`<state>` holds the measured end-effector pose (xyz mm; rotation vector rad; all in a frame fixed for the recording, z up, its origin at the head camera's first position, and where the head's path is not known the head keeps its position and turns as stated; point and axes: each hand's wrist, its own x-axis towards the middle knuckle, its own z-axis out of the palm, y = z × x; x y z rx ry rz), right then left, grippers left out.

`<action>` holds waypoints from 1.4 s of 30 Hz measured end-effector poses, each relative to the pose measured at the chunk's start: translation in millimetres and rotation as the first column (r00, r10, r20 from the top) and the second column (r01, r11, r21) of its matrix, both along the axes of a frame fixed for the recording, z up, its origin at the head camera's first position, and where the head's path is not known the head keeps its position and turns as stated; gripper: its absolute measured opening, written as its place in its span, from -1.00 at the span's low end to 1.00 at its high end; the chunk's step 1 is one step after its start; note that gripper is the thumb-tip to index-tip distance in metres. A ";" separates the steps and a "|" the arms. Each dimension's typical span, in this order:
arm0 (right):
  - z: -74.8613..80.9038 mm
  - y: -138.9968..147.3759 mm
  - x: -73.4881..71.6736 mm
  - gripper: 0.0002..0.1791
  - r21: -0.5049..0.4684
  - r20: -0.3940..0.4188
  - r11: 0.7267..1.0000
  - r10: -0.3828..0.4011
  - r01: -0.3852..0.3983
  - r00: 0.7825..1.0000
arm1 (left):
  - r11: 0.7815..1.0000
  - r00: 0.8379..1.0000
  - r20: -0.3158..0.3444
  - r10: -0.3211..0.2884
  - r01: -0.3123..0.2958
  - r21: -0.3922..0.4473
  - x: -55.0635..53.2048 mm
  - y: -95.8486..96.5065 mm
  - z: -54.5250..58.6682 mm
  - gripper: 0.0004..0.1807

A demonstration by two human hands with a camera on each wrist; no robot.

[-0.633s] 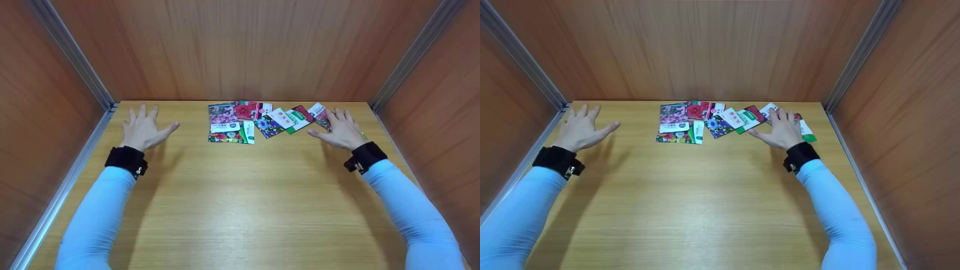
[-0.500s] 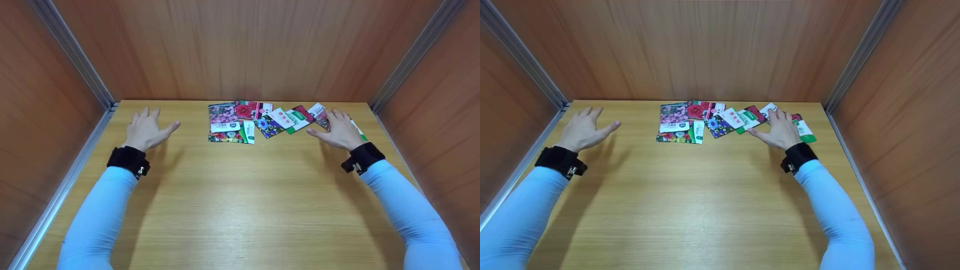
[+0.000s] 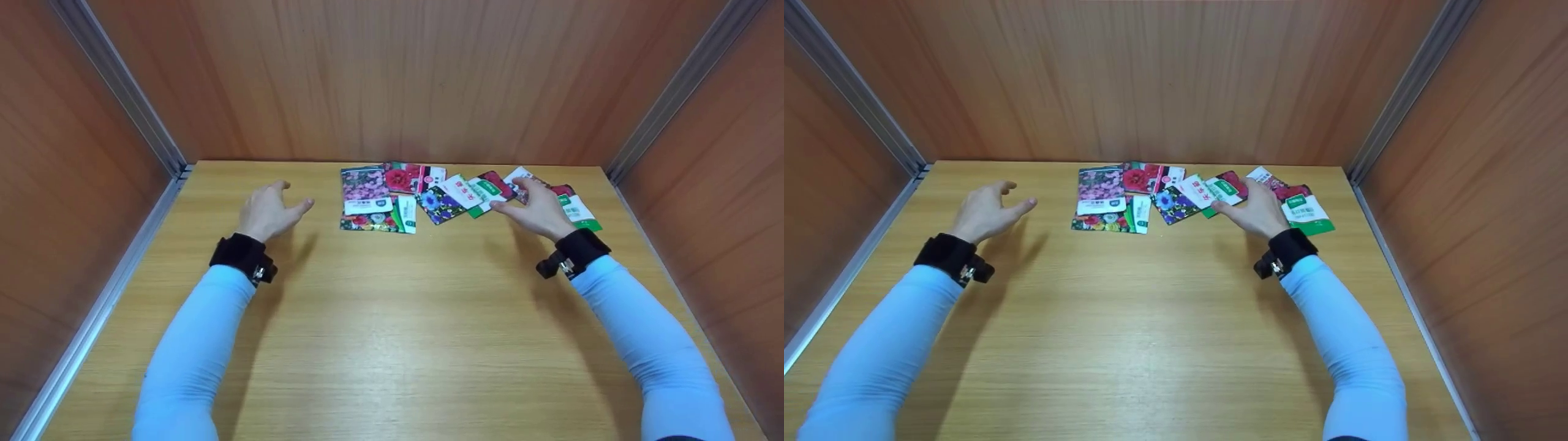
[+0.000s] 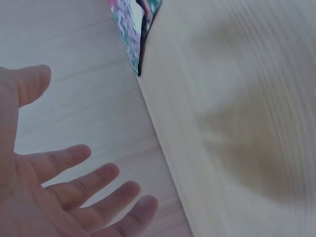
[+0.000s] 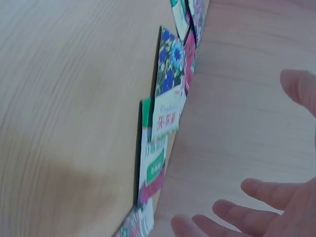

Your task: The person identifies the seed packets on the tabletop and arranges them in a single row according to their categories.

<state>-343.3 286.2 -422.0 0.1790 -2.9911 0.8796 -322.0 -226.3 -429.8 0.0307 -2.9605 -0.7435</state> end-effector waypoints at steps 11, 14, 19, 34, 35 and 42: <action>-22.7 -26.0 -21.4 0.11 -0.118 0.111 0.992 -0.036 0.049 0.993 | 0.999 0.997 0.079 -0.015 0.012 0.043 -18.5 56.8 -21.1 -0.04; -29.7 -33.4 -27.7 0.10 -0.125 0.097 0.991 -0.039 0.051 0.994 | 0.999 0.997 0.065 -0.044 0.042 0.020 -26.6 78.9 -22.8 0.00; -39.4 -49.5 -37.4 0.09 -0.112 0.081 0.991 -0.070 0.079 0.994 | 0.996 0.996 0.034 -0.080 0.081 -0.041 -38.7 118.7 -27.7 -0.02; -62.8 -85.9 -82.6 0.04 -0.018 0.064 0.986 -0.162 0.163 0.985 | 0.937 0.962 -0.075 -0.264 0.238 -0.255 -54.0 244.5 -71.6 -0.53; -64.1 -87.2 -84.4 0.00 -0.006 0.058 0.984 -0.175 0.176 0.983 | 0.927 0.960 -0.059 -0.273 0.246 -0.283 -54.0 248.2 -73.6 -0.57; -66.7 -87.8 -94.2 -0.07 0.051 -0.017 0.976 -0.213 0.214 0.977 | 0.888 0.952 0.006 -0.306 0.288 -0.358 -56.1 257.2 -70.9 -0.65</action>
